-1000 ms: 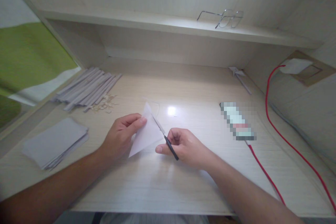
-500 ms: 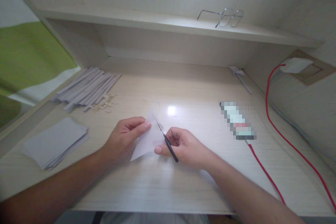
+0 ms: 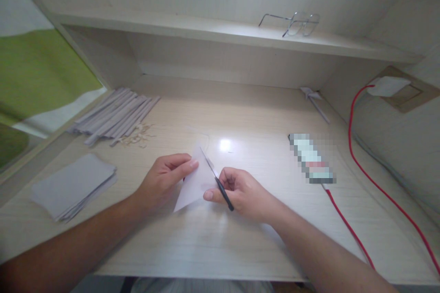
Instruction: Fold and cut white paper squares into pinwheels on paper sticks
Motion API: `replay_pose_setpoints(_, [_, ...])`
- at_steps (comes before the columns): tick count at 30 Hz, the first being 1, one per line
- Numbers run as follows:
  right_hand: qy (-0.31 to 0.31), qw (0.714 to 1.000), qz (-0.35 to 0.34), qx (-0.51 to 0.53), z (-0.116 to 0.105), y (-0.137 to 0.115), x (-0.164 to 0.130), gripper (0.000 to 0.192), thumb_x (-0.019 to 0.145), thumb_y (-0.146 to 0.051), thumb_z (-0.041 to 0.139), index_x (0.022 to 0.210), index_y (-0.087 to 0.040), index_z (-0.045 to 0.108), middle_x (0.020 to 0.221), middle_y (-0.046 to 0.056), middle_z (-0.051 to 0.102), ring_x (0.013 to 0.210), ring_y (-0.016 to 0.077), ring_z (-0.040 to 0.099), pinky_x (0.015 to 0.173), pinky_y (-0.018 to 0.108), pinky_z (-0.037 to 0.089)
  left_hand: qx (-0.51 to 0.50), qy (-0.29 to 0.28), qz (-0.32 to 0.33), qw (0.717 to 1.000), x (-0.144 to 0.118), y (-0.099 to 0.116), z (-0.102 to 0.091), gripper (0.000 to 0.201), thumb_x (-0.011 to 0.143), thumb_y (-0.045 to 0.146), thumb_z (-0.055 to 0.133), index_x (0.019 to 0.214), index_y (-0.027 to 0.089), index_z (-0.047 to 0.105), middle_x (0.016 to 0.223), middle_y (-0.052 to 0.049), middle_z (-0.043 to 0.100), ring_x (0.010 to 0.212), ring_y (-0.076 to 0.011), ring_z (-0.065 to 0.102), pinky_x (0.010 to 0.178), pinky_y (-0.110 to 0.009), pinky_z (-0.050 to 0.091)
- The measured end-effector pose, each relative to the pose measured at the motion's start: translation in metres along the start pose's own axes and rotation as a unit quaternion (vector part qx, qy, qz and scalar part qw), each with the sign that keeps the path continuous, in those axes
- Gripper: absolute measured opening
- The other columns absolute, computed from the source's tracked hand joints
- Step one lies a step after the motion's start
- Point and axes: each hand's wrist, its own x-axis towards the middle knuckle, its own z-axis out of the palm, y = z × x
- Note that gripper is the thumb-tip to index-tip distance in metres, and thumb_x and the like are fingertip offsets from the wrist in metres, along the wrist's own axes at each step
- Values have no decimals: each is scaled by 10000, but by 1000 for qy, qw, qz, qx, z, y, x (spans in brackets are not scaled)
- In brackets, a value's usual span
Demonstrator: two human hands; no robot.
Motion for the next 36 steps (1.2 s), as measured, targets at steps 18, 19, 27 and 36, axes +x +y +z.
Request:
replay_pose_setpoints(18, [13,999,2,-39,-1,2,1,499,741,-533,859,723,-199,488,643,-60,436,583,97,355,507,234,255,7,10,22,1000,1,-3,-1,311,911,359,662,681,152,636,628,33,526,593,-102,456,554,-224,360])
replay_pose_setpoints(19, [11,999,3,-39,-1,3,1,501,738,-530,862,721,-199,487,640,-61,437,580,96,355,506,233,257,10,20,27,999,1,-2,-1,300,910,356,658,691,152,642,634,30,531,601,-105,464,561,-224,370])
replay_pose_setpoints(27, [8,999,3,-34,0,3,1,496,748,-519,862,723,-200,482,649,-61,436,584,95,348,510,231,252,20,31,35,999,2,3,1,327,900,352,657,641,156,614,599,26,535,583,-109,487,554,-223,388])
replay_pose_setpoints(36, [2,1000,9,-15,2,3,-1,482,740,-526,867,760,-197,515,693,-49,474,626,110,398,545,249,279,38,3,32,999,1,0,1,311,913,337,650,667,147,645,629,20,556,618,-113,500,586,-228,395])
